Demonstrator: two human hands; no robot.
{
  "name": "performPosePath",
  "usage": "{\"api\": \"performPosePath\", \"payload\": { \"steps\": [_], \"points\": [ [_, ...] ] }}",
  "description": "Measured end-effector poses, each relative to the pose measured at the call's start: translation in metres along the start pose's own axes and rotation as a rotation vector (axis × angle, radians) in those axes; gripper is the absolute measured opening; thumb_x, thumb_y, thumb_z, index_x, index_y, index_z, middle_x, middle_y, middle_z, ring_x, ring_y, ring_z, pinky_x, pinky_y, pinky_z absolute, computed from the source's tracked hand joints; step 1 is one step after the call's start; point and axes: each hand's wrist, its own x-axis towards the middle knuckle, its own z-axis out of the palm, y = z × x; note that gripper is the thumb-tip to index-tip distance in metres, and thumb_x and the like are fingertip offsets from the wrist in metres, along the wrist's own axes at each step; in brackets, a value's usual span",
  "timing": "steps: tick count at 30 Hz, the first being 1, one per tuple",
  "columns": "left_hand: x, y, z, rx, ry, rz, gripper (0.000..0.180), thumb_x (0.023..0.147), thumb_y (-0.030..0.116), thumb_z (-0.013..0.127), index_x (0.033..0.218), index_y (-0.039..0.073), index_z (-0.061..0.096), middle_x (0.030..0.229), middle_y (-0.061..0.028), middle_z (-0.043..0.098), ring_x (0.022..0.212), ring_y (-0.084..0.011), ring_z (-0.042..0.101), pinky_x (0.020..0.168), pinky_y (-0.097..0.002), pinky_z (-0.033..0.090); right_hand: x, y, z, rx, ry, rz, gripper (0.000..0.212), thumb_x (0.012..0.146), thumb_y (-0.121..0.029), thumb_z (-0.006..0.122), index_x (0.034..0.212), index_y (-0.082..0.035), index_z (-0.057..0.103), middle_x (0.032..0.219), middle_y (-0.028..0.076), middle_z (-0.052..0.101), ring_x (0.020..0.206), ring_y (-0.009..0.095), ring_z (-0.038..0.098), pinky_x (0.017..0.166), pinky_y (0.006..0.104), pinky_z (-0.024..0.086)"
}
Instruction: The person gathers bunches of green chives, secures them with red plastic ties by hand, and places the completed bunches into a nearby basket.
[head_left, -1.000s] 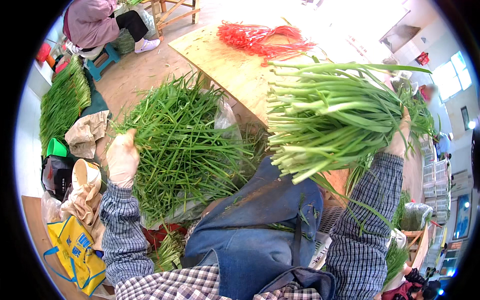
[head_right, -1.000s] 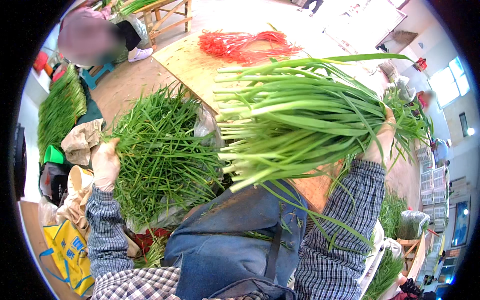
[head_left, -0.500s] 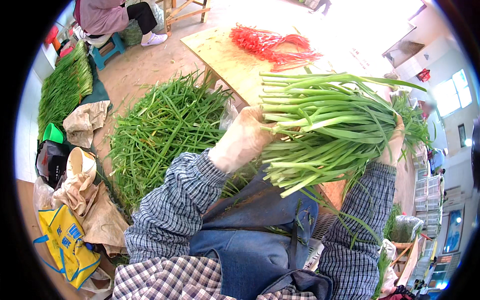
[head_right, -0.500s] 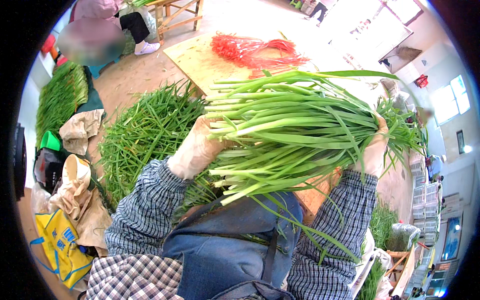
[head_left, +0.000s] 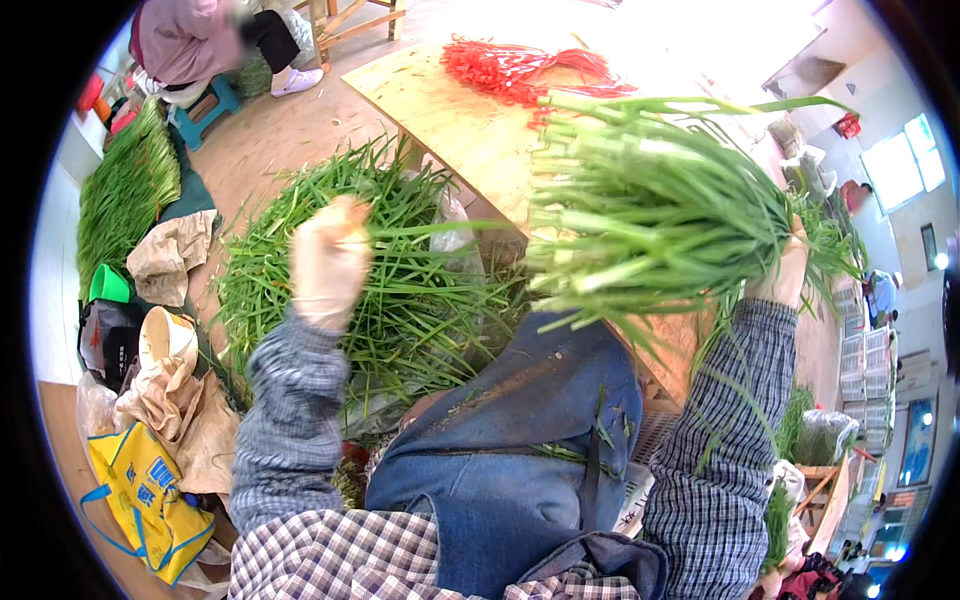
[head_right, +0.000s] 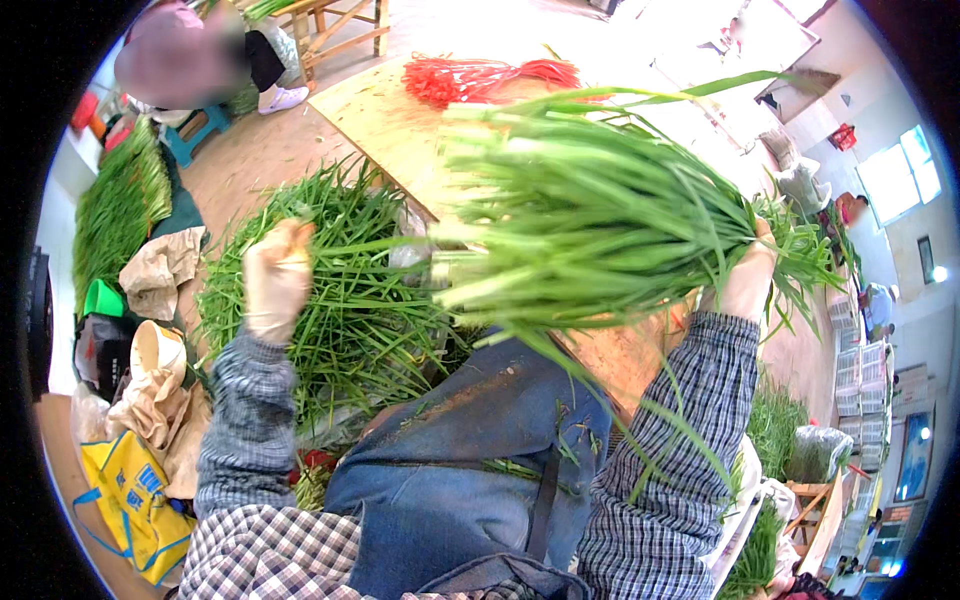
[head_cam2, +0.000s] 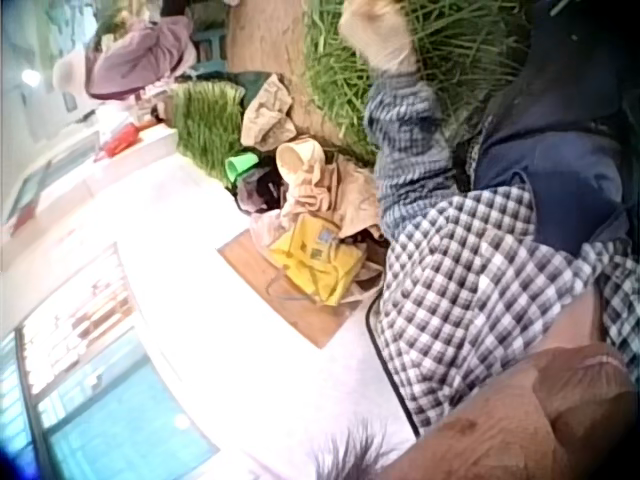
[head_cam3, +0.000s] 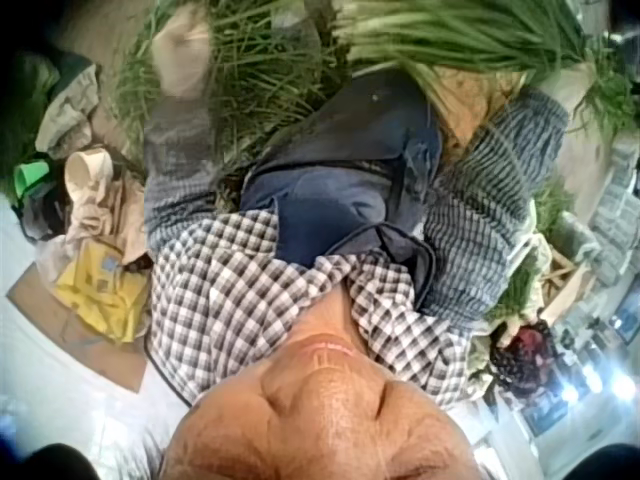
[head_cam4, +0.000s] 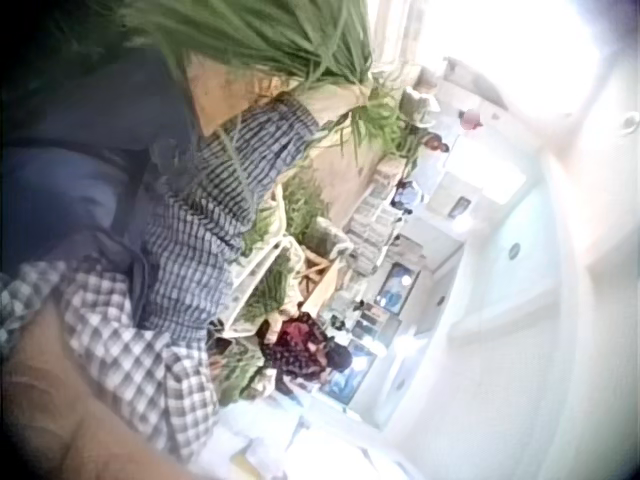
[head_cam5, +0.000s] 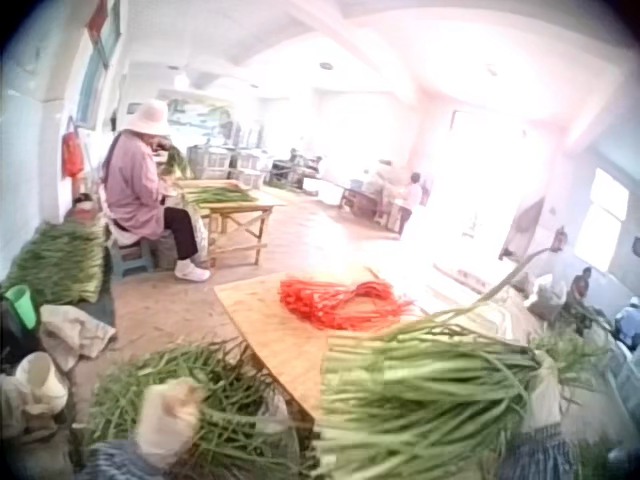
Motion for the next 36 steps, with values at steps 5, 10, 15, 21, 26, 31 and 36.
{"api": "performPosePath", "payload": {
  "steps": [5,10,15,21,26,31,36],
  "points": [
    [-0.014,0.037,-0.031,0.236,-0.044,0.353,0.034,0.071,-0.001,0.063,0.104,0.009,0.064,0.093,-0.0176,0.062,0.087,-0.0270,0.059,0.078,-0.0355,0.048,0.002,0.003,-0.005,-0.203,0.103,-0.081,0.036,0.094,-0.023,0.030,0.112,-0.001,0.051,0.106,0.014,0.059,0.094,0.026,0.057,0.084,0.0378,0.046],
    [-0.008,0.110,-0.004,-0.177,-0.179,0.785,0.040,0.069,0.002,0.055,0.107,0.012,0.062,0.070,-0.0066,0.059,0.051,-0.0198,0.055,0.046,-0.0308,0.045,0.005,0.011,0.003,-0.102,0.141,-0.085,0.035,0.095,-0.022,0.029,0.113,-0.002,0.050,0.106,0.014,0.059,0.092,0.025,0.057,0.082,0.0365,0.047],
    [-0.008,0.121,0.028,0.072,-0.419,0.801,0.033,0.072,0.009,0.054,0.105,0.011,0.061,0.081,-0.0071,0.061,0.064,-0.0183,0.061,0.052,-0.0305,0.049,0.002,0.010,0.007,-0.190,0.158,-0.131,0.035,0.095,-0.025,0.031,0.111,-0.001,0.051,0.106,0.015,0.059,0.090,0.026,0.059,0.078,0.0362,0.050],
    [-0.010,0.108,0.055,0.145,-0.407,0.831,0.041,0.071,0.008,0.052,0.113,0.010,0.054,0.103,-0.0096,0.058,0.097,-0.0236,0.055,0.078,-0.0335,0.047,0.000,0.010,0.036,-0.016,0.239,-0.107,0.014,0.081,-0.012,0.055,0.084,0.001,0.058,0.077,0.011,0.060,0.061,0.024,0.057,0.059,0.0362,0.051],
    [-0.011,0.098,0.091,0.200,-0.599,0.771,0.049,0.071,0.008,0.051,0.120,0.010,0.052,0.114,-0.0127,0.055,0.107,-0.0281,0.051,0.089,-0.0356,0.043,0.019,0.020,0.027,0.112,0.569,-0.039,0.012,0.072,-0.008,0.064,0.078,0.002,0.059,0.069,0.011,0.059,0.056,0.026,0.056,0.055,0.0386,0.051],
    [-0.005,0.096,0.113,0.151,-0.273,0.920,0.026,0.073,0.010,0.052,0.098,0.005,0.060,0.091,-0.0103,0.061,0.086,-0.0246,0.060,0.073,-0.0326,0.050,0.034,0.025,0.017,0.071,0.519,0.055,0.016,0.080,-0.017,0.057,0.076,-0.001,0.061,0.069,0.008,0.059,0.052,0.021,0.052,0.052,0.0321,0.046],
    [-0.004,0.108,0.104,0.208,-0.615,0.748,0.036,0.075,0.010,0.051,0.110,0.007,0.056,0.101,-0.0156,0.059,0.093,-0.0291,0.058,0.079,-0.0375,0.048,0.034,0.038,-0.017,-0.095,0.268,-0.127,0.017,0.084,-0.019,0.053,0.080,-0.005,0.061,0.067,0.007,0.058,0.054,0.018,0.052,0.053,0.0308,0.044]
  ]
}}
